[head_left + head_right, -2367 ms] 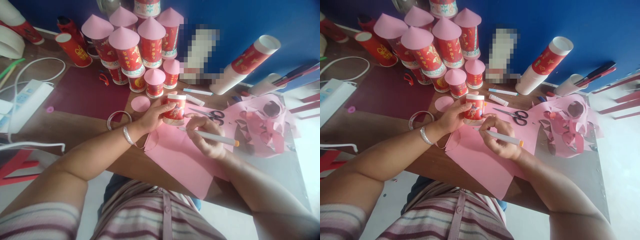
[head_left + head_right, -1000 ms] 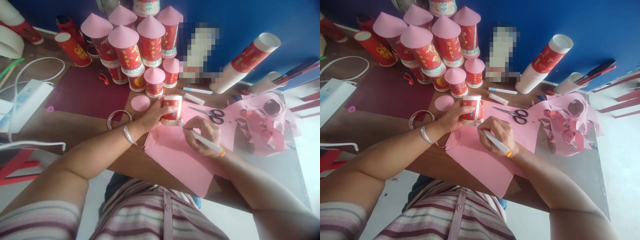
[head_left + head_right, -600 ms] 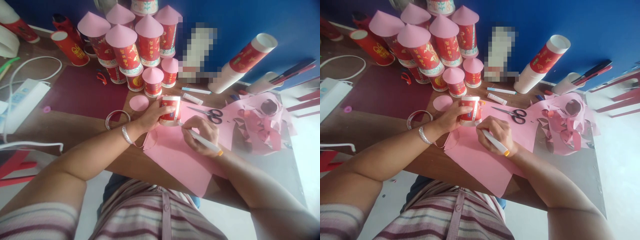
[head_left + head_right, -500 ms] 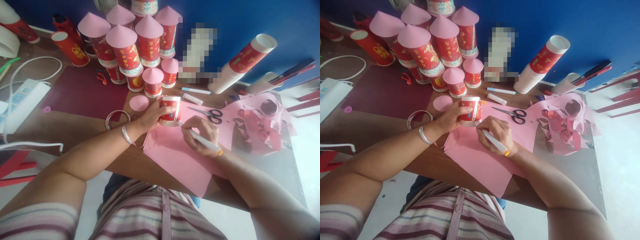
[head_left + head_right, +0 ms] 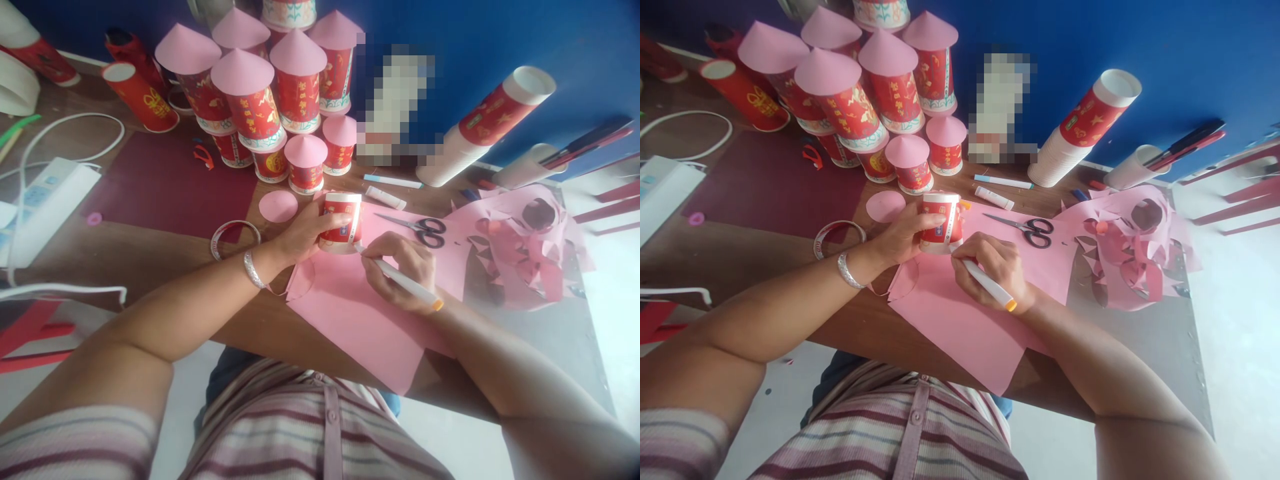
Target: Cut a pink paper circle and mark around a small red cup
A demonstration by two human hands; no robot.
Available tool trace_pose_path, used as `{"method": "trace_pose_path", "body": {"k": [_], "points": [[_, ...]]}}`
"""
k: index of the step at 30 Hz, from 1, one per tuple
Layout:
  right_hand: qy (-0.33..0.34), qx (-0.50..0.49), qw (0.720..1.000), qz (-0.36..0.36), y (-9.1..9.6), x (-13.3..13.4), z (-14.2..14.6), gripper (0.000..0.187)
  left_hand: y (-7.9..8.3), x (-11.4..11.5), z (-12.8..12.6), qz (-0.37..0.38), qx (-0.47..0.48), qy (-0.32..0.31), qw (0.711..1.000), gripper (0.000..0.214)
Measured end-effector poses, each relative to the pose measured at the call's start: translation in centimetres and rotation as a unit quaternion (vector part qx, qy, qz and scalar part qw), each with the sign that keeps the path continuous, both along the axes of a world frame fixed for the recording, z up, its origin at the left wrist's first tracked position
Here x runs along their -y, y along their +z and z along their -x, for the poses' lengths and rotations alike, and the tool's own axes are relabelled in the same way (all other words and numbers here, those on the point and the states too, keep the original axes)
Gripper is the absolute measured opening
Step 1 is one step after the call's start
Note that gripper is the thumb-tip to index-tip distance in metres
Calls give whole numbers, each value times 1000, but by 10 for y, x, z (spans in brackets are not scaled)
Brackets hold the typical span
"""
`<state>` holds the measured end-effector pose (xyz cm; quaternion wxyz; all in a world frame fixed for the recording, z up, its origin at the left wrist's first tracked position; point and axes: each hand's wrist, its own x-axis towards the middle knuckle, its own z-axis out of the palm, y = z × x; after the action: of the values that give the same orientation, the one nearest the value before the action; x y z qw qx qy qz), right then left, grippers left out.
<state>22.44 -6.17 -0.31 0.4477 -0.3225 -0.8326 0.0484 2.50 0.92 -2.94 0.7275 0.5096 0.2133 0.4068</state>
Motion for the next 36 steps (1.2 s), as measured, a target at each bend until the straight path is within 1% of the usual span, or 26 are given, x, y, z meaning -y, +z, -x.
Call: {"method": "trace_pose_path", "body": {"k": [9, 15, 23, 28, 36], "points": [[1, 0, 1000, 21, 0, 1, 0, 22, 0, 0, 1, 15, -1, -8, 1000, 30], [2, 3, 1000, 17, -1, 0, -1, 19, -1, 0, 1, 29, -14, -3, 999, 34], [-7, 0, 1000, 11, -2, -1, -2, 18, -1, 0, 1, 20, -10, -1, 1000, 32], [-10, 2, 1000, 11, 0, 0, -1, 21, 0, 0, 1, 20, -12, 3, 1000, 31], [-13, 11, 1000, 9, 1, 1, 2, 20, 0, 1, 1, 22, -17, 3, 1000, 33]]}}
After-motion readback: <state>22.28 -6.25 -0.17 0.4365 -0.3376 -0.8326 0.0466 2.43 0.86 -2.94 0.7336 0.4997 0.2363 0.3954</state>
